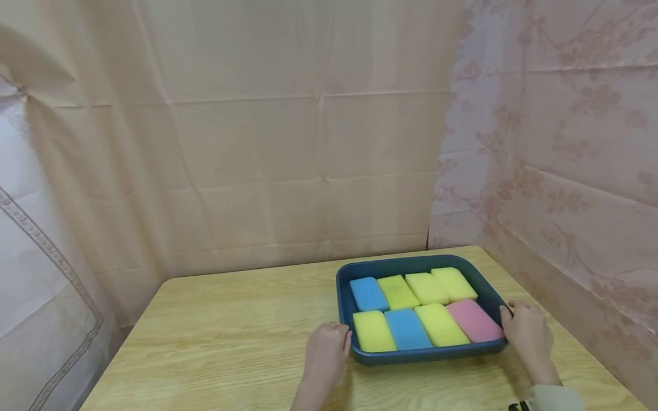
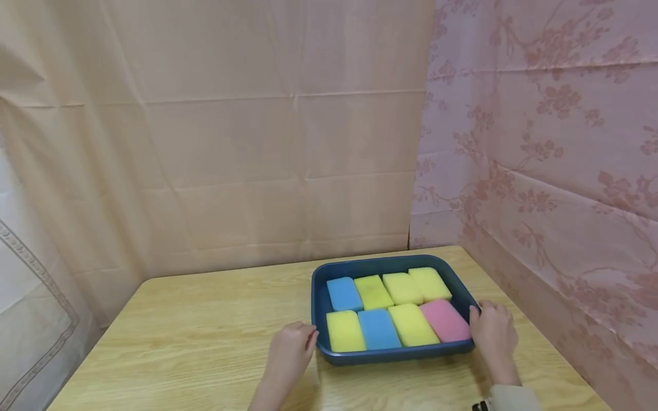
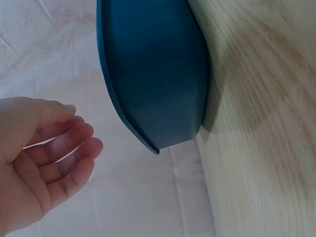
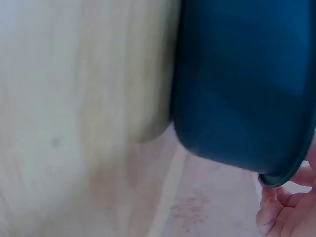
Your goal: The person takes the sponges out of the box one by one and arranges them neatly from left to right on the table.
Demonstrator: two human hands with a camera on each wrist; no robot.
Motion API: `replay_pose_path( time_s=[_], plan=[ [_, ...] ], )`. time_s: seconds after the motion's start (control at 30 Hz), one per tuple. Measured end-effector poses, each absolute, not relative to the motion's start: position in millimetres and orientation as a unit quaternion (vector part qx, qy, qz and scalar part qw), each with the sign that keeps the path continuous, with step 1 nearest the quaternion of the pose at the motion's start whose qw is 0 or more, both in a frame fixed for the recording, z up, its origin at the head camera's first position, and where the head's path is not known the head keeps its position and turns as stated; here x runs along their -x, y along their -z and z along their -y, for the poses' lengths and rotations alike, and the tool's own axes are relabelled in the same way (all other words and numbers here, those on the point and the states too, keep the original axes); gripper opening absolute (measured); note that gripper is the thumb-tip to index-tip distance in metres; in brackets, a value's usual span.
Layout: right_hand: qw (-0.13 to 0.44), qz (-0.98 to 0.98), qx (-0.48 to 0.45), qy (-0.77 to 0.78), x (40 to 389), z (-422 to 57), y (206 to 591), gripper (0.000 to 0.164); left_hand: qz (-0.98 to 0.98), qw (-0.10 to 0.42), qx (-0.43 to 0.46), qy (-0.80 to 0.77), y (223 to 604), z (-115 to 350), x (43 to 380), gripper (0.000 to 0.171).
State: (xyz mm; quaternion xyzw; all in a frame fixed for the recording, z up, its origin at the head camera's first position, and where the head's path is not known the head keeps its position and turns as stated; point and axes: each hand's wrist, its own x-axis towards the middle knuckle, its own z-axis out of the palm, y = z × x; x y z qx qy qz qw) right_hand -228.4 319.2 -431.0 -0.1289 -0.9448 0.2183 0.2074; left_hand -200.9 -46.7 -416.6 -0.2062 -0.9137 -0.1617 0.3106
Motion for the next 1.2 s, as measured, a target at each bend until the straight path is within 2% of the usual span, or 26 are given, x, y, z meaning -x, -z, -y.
replay_pose_path(
  time_s=[0.13, 0.27, 0.6, 1.2],
  plan=[
    [0.188, 0.943, 0.148, -0.230, 230.3, -325.9, 437.2, 0.030, 0.926, 0.255, 0.206, 0.187, 413.4, 43.0, 199.7, 0.008],
    [0.170, 0.946, 0.156, -0.228, 231.5, -329.7, 441.3, 0.029, 0.929, 0.227, 0.211, 0.203, 411.6, 39.4, 199.2, 0.006],
    [0.141, 0.951, 0.166, -0.220, 234.8, -330.4, 441.7, 0.030, 0.926, 0.207, 0.219, 0.229, 405.8, 34.1, 196.3, 0.006],
    [0.155, 0.954, 0.144, -0.211, 238.6, -322.9, 438.5, 0.023, 0.930, 0.188, 0.211, 0.234, 397.4, 22.0, 204.5, 0.010]
  ],
)
